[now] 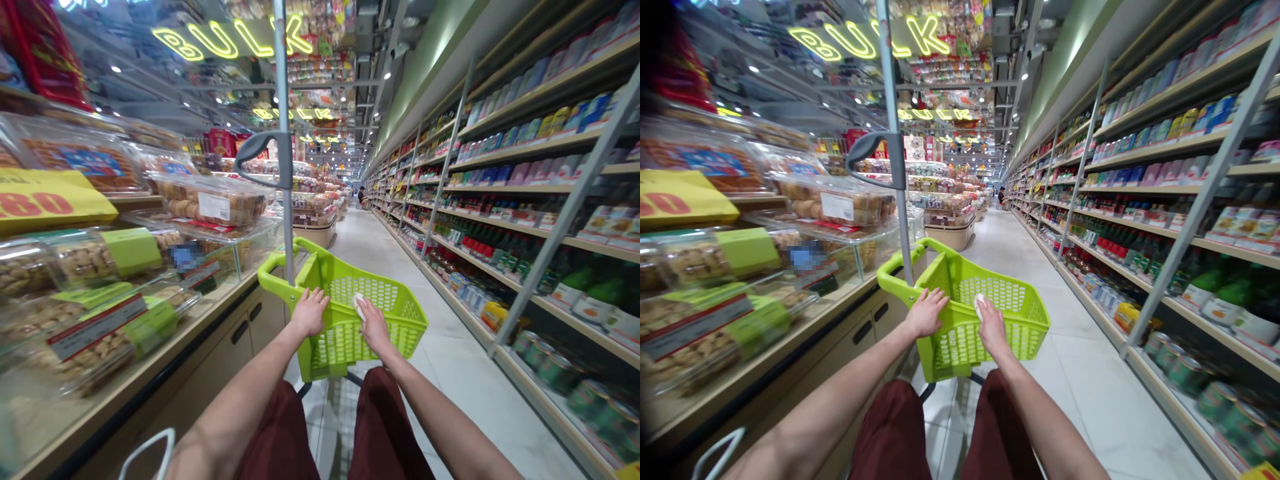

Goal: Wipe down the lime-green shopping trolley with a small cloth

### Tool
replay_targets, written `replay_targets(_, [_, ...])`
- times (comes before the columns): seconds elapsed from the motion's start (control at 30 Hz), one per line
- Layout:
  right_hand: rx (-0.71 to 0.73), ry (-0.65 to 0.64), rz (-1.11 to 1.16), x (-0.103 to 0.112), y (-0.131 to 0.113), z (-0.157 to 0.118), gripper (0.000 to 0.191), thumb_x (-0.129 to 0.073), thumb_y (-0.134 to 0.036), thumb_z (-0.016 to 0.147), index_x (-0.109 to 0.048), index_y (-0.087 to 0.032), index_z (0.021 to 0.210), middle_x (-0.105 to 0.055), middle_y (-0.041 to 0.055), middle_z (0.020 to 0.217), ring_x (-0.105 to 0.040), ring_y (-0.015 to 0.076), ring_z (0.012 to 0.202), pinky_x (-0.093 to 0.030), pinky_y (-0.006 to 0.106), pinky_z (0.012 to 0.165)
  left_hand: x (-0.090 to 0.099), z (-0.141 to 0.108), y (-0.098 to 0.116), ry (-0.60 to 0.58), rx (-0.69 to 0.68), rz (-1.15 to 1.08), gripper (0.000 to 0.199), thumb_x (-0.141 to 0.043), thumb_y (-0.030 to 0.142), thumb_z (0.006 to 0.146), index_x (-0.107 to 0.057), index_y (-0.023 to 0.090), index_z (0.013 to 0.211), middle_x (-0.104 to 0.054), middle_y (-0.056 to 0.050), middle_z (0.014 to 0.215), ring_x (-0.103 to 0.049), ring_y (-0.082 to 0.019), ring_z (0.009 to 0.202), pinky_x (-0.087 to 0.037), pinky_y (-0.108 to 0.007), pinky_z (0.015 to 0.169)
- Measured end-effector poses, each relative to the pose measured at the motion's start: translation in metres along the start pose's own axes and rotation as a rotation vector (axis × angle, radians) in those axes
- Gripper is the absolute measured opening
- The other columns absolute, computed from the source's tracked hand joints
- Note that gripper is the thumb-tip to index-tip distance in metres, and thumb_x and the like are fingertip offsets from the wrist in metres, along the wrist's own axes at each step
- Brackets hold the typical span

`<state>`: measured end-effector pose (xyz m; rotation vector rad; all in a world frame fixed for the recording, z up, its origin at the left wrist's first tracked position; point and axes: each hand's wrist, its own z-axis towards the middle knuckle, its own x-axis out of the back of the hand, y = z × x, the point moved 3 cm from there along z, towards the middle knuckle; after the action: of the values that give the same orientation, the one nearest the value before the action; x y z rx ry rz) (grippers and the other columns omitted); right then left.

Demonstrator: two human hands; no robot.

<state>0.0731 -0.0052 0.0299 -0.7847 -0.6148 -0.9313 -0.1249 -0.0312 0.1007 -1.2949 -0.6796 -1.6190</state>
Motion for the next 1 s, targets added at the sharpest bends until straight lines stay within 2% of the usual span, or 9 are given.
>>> replay_targets(0.13, [-0.231, 0.030, -0.100, 0.021, 0.053, -0.009, 0.059, -0.035, 0.000, 0.069, -0.046, -0.014, 0.125, -0.045, 0.0123, 0.131, -0.041, 0.0226, 0.121, -0.032, 0.040, 0.097, 0.017, -0.015, -0.030, 0.314, 0.133, -0.051, 0.063, -0.047, 0.021, 0.073, -0.031, 0.016, 0.133, -0.033, -0.010, 0.140, -0.026, -0.023, 0.130, -0.013, -0.044, 0.109])
replay_targets(0.23, [-0.305, 0.055, -0.120, 0.026, 0.068, -0.015, 0.057, -0.036, -0.003, 0.071, -0.045, -0.013, 0.126, -0.047, 0.0137, 0.129, -0.042, 0.0242, 0.120, -0.032, 0.042, 0.097, 0.028, -0.029, -0.062, 0.507, 0.353, -0.060, 0.061, -0.045, 0.021, 0.075, -0.028, 0.013, 0.134, -0.031, -0.013, 0.141, -0.025, -0.024, 0.130, -0.015, -0.046, 0.107])
replay_targets(0.3, [-0.275, 0.053, -0.106, 0.021, 0.055, -0.014, 0.057, -0.035, -0.003, 0.072, -0.044, -0.014, 0.127, -0.047, 0.0123, 0.130, -0.041, 0.0237, 0.121, -0.030, 0.044, 0.099, 0.028, -0.032, -0.079, 0.475, 0.465, -0.049, 0.058, -0.047, 0.025, 0.076, -0.034, 0.014, 0.131, -0.033, -0.014, 0.139, -0.026, -0.027, 0.129, -0.016, -0.050, 0.105])
replay_targets(0.37, [-0.195, 0.040, -0.072, 0.011, 0.028, -0.009, 0.060, -0.034, -0.003, 0.071, -0.043, -0.017, 0.128, -0.045, 0.0099, 0.132, -0.040, 0.0223, 0.122, -0.028, 0.045, 0.101, 0.025, -0.031, -0.086, 0.377, 0.474, -0.010, 0.052, -0.050, 0.031, 0.076, -0.043, 0.018, 0.126, -0.038, -0.012, 0.136, -0.024, -0.029, 0.129, -0.015, -0.054, 0.104])
replay_targets(0.47, [-0.057, 0.033, -0.007, -0.007, -0.020, 0.001, 0.066, -0.034, -0.002, 0.068, -0.040, -0.022, 0.130, -0.041, 0.0060, 0.135, -0.037, 0.0197, 0.124, -0.027, 0.044, 0.102, 0.022, -0.029, -0.085, 0.321, 0.438, 0.058, 0.044, -0.050, 0.035, 0.077, -0.050, 0.021, 0.119, -0.044, -0.010, 0.132, -0.022, -0.030, 0.129, -0.013, -0.056, 0.103])
replay_targets(0.57, [0.026, 0.051, 0.043, -0.021, -0.049, 0.009, 0.069, -0.035, 0.000, 0.066, -0.038, -0.024, 0.131, -0.038, 0.0043, 0.138, -0.035, 0.0177, 0.125, -0.027, 0.043, 0.102, 0.024, -0.029, -0.080, 0.331, 0.457, 0.086, 0.040, -0.048, 0.035, 0.080, -0.051, 0.021, 0.118, -0.046, -0.011, 0.129, -0.026, -0.030, 0.127, -0.015, -0.055, 0.102])
replay_targets(0.67, [0.049, 0.064, 0.047, -0.025, -0.051, 0.013, 0.072, -0.034, 0.001, 0.066, -0.036, -0.027, 0.132, -0.040, 0.0027, 0.137, -0.036, 0.0166, 0.125, -0.025, 0.045, 0.103, 0.026, -0.028, -0.076, 0.335, 0.480, 0.084, 0.038, -0.047, 0.034, 0.081, -0.052, 0.022, 0.117, -0.047, -0.010, 0.128, -0.028, -0.029, 0.127, -0.017, -0.054, 0.102])
replay_targets(0.87, [-0.115, -0.032, -0.051, -0.016, -0.029, 0.024, 0.059, -0.035, -0.003, 0.072, -0.045, -0.024, 0.126, -0.045, 0.0056, 0.132, -0.038, 0.0198, 0.124, -0.023, 0.048, 0.103, 0.029, -0.022, -0.066, 0.343, 0.488, 0.076, 0.036, -0.048, 0.032, 0.080, -0.055, 0.019, 0.113, -0.049, -0.012, 0.125, -0.030, -0.031, 0.125, -0.019, -0.055, 0.100])
replay_targets(1.0, [-0.175, -0.006, -0.025, -0.013, -0.026, 0.029, 0.059, -0.033, -0.002, 0.072, -0.044, -0.019, 0.127, -0.046, 0.0081, 0.131, -0.039, 0.0205, 0.123, -0.028, 0.044, 0.102, 0.029, -0.020, -0.052, 0.348, 0.451, 0.064, 0.041, -0.050, 0.033, 0.078, -0.053, 0.018, 0.116, -0.048, -0.013, 0.126, -0.030, -0.032, 0.125, -0.020, -0.054, 0.100])
